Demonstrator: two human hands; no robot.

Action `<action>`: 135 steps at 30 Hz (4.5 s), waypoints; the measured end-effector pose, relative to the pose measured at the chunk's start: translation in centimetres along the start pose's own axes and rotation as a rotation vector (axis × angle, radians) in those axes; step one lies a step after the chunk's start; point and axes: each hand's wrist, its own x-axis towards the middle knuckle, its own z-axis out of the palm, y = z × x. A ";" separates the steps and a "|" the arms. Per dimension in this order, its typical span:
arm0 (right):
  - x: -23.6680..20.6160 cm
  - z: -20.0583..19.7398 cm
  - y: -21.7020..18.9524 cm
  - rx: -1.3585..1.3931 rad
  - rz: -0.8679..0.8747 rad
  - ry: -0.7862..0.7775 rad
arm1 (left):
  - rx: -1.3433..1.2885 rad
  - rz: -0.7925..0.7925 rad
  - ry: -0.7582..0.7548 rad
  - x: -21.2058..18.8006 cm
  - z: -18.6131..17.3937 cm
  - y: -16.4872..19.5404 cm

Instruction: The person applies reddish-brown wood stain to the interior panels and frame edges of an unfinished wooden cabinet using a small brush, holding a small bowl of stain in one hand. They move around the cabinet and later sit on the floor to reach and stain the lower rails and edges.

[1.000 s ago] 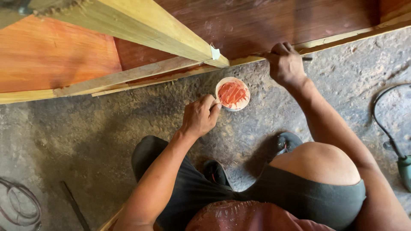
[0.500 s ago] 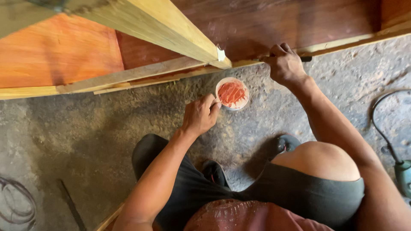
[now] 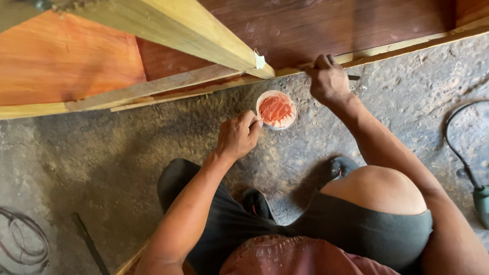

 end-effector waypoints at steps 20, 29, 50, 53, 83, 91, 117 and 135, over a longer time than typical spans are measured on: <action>-3.7 4.7 0.8 0.047 0.145 0.190 | -0.198 -0.213 -0.049 0.3 2.6 -2.0; -3.4 3.8 0.9 0.070 0.251 -0.018 | -0.142 -0.328 -0.018 0.7 3.3 -2.4; -12.1 -2.9 3.2 0.393 0.245 0.380 | -0.295 -0.210 -0.153 2.6 7.8 -0.3; -13.6 -4.4 2.5 0.421 0.218 0.435 | -0.413 -0.178 -0.123 4.0 8.5 -0.2; -7.5 -6.1 4.4 0.086 -0.041 0.420 | -0.319 -0.210 -0.048 3.0 5.7 -1.9; -1.1 -8.8 4.0 -0.347 -0.218 0.099 | -0.306 -0.269 -0.068 2.4 4.9 -2.4; -5.1 0.8 0.8 0.053 0.480 0.051 | -0.268 -0.222 -0.029 1.5 2.3 -0.8; -5.8 -8.9 2.4 0.004 0.399 -0.023 | -0.083 0.062 0.081 0.6 -2.1 1.7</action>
